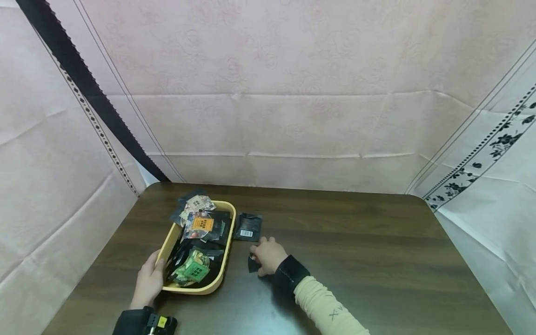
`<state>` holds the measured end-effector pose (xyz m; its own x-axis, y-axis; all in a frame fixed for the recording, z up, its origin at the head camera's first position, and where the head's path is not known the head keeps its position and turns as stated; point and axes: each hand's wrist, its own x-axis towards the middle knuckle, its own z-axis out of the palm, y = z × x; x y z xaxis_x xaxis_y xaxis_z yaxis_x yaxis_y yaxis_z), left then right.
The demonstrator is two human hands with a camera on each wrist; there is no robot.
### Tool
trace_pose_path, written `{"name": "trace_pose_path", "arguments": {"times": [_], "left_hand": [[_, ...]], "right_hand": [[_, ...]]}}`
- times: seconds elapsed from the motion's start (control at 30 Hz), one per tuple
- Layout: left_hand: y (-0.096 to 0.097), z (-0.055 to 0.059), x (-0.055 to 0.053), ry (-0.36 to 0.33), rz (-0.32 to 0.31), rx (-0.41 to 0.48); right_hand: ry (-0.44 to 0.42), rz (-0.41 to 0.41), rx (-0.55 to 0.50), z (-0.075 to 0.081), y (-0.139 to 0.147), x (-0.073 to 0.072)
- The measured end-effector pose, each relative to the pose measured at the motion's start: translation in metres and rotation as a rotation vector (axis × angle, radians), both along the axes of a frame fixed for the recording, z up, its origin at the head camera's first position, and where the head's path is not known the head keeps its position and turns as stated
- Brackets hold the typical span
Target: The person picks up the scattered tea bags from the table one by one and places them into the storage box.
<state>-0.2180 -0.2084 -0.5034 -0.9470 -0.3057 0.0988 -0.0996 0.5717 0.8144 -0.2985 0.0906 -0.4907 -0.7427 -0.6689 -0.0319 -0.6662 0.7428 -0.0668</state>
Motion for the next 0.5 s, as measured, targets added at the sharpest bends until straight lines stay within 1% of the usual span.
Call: {"name": "trace_pose_path", "arguments": {"times": [0.07, 0.13, 0.17, 0.2, 0.27, 0.33, 0.4, 0.47, 0.5], "left_hand": [[-0.001, -0.001, -0.001, -0.001, 0.004, 0.002], [-0.001, -0.001, -0.002, -0.021, 0.002, 0.013], [-0.001, -0.001, -0.002, -0.034, 0.002, 0.019], [-0.001, 0.0, -0.002, -0.055, -0.007, 0.045], [-0.001, 0.002, -0.001, -0.073, -0.01, 0.052], [-0.001, 0.003, 0.0, -0.08, -0.013, 0.054], [-0.001, 0.004, 0.0, -0.076, -0.014, 0.052], [-0.001, 0.005, -0.001, -0.067, -0.014, 0.044], [-0.002, 0.004, -0.001, -0.062, -0.014, 0.04]], "right_hand": [[0.033, 0.041, -0.016, -0.001, 0.0, -0.002], [0.061, 0.076, -0.045, -0.003, 0.0, -0.005], [0.064, 0.083, -0.066, -0.003, 0.001, -0.006], [0.064, 0.086, -0.092, -0.002, 0.001, -0.008], [0.033, 0.07, -0.166, 0.003, 0.001, -0.01], [-0.011, 0.052, -0.256, 0.012, 0.0, -0.013], [-0.042, 0.045, -0.346, 0.026, -0.005, -0.014], [-0.043, 0.048, -0.417, 0.041, -0.014, -0.017], [-0.033, 0.052, -0.435, 0.049, -0.019, -0.018]]}}
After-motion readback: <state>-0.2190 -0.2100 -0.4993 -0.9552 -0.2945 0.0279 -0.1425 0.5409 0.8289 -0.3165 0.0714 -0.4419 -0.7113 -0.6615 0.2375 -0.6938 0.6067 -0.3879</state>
